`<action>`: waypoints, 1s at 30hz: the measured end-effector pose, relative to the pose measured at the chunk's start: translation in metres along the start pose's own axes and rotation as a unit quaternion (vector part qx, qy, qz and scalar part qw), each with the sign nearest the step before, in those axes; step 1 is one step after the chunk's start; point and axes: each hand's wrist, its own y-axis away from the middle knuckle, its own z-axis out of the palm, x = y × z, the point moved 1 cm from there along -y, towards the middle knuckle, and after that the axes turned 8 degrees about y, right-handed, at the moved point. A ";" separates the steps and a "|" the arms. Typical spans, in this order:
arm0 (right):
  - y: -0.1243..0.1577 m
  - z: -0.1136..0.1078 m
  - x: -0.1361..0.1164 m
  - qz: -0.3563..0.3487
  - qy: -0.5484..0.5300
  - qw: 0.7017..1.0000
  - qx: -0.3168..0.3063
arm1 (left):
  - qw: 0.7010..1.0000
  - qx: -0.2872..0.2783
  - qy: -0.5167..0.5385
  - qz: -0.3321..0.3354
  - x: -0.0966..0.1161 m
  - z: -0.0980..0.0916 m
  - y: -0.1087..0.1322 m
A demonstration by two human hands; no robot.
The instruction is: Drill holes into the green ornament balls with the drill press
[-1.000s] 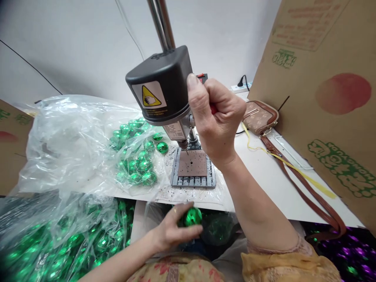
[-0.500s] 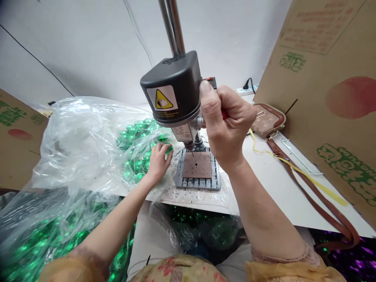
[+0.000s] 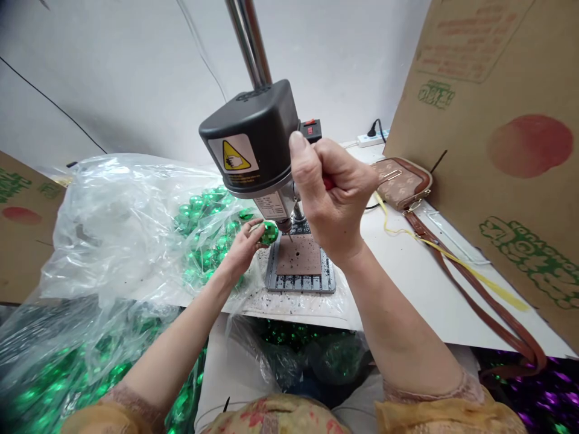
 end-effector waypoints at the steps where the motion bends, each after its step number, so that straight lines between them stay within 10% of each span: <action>1: 0.000 0.000 -0.001 0.002 0.003 1.000 -0.001 | 1.000 -0.011 0.006 0.011 -0.005 0.003 0.005; 20: -0.001 0.001 -0.002 0.002 -0.046 0.999 -0.006 | 0.989 -0.130 -0.034 0.061 -0.042 0.025 0.013; 30: -0.001 0.001 -0.003 0.016 -0.017 1.000 -0.010 | 0.951 -0.092 -0.236 0.178 -0.045 0.039 0.032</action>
